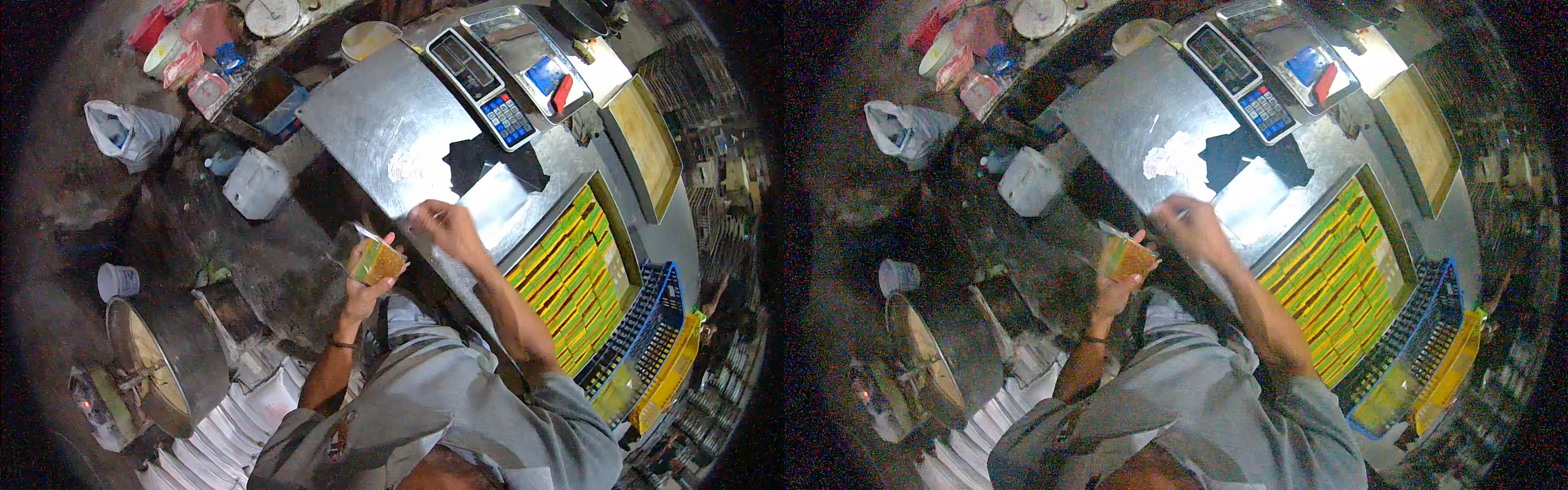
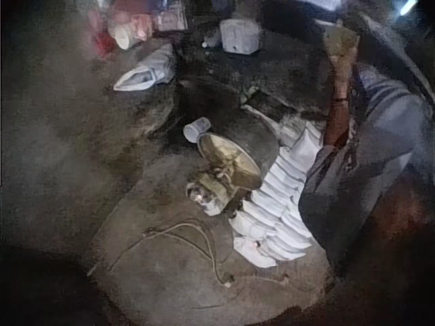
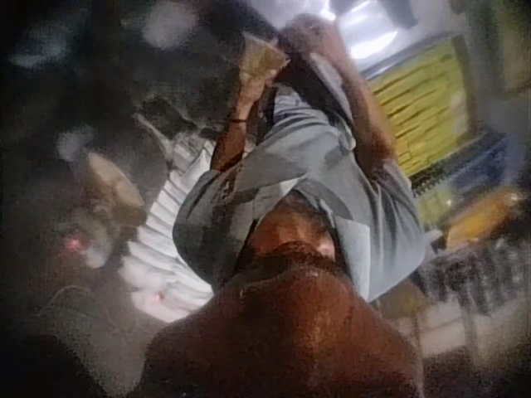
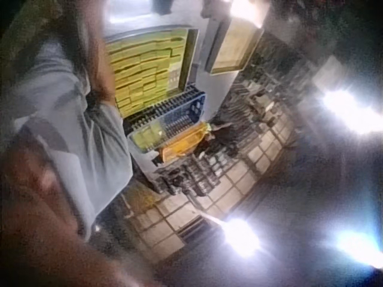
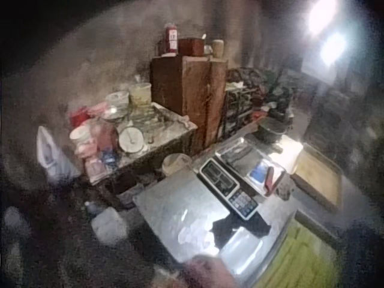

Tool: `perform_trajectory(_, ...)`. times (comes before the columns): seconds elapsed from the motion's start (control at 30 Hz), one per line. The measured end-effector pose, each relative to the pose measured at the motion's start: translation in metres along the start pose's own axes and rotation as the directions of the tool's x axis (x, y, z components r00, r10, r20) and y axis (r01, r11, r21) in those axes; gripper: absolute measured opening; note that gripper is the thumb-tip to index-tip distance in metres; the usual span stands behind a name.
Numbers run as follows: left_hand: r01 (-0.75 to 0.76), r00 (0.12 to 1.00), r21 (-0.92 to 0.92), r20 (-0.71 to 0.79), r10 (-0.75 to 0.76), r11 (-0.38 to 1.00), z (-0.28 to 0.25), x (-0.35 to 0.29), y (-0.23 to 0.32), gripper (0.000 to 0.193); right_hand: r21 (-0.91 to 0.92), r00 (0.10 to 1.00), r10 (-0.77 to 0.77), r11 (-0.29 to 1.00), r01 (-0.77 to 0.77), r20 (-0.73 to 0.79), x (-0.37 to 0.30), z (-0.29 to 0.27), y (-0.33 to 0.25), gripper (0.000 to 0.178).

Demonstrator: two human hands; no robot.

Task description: The person wraps rectangular yellow-green food bars in clear plastic film, seals each piece, and places them into a blue basket. The person repeats this process for multiple bars taken from a metal tray on the table.

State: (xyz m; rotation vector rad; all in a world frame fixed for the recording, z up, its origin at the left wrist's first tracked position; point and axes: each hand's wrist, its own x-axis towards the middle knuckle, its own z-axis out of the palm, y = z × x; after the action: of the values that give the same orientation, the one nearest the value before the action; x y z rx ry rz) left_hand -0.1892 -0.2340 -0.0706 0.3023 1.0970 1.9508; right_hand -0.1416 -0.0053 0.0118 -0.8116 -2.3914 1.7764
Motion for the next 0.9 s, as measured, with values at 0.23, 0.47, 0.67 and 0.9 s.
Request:
perform_trajectory(0.23,0.009,1.0,-0.25,-0.023,-0.016,0.968,-0.018,-0.019,0.017,0.077,-0.734,0.892,-0.305,0.678,-0.043,-0.334,0.075,-0.023,0.108,0.031)
perform_trajectory(0.47,0.012,0.999,-0.079,-0.036,-0.015,0.997,-0.017,-0.018,0.036,0.079,-0.393,0.937,0.06,0.897,-0.202,-0.345,0.086,-0.024,0.106,0.024)
perform_trajectory(0.67,0.018,0.999,-0.027,0.032,-0.017,0.999,-0.008,0.011,0.034,0.076,-0.234,0.95,0.059,0.963,-0.135,-0.306,0.084,-0.038,0.106,0.015)
perform_trajectory(0.9,0.067,0.992,0.08,0.102,-0.075,0.995,0.011,0.042,0.051,0.074,-0.172,0.913,-0.046,0.985,-0.026,-0.405,0.073,-0.043,0.107,0.024)
